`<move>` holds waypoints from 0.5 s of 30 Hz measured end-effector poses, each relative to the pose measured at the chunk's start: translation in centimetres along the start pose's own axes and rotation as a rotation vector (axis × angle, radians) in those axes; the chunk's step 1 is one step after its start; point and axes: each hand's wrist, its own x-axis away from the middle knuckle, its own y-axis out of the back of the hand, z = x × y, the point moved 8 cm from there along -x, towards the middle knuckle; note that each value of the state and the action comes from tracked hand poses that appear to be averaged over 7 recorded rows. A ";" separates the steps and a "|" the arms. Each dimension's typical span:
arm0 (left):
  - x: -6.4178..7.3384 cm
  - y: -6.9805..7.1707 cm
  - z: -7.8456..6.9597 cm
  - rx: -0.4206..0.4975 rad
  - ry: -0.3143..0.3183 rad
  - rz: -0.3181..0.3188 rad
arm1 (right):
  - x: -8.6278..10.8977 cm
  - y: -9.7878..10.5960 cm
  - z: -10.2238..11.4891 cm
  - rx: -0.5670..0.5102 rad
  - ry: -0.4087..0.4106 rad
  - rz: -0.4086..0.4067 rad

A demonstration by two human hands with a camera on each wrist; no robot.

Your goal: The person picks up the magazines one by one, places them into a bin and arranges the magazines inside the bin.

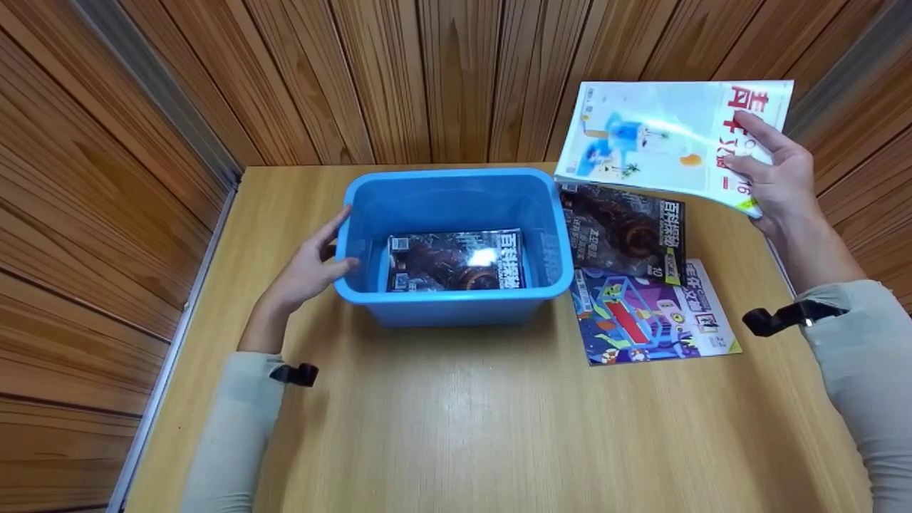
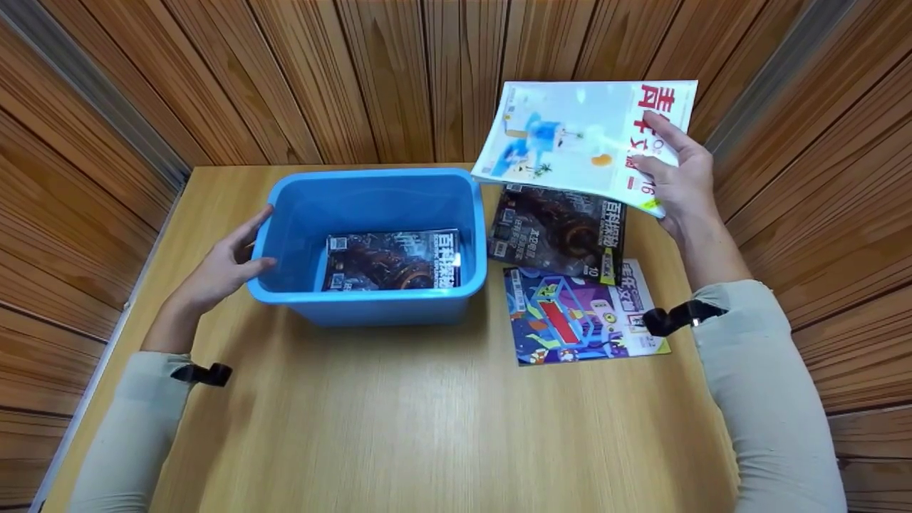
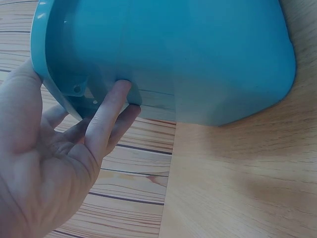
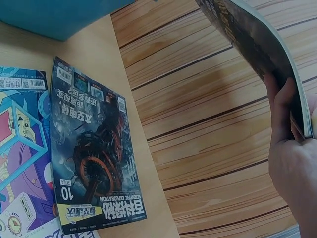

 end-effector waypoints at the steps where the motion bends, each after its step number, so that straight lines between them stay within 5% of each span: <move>1: 0.0 0.0 0.0 0.001 0.003 -0.001 | 0.0 -0.2 0.0 0.006 0.006 0.003; 15: 0.3 0.2 0.3 -0.005 0.022 0.002 | 0.3 -2.3 -0.4 0.009 0.002 0.041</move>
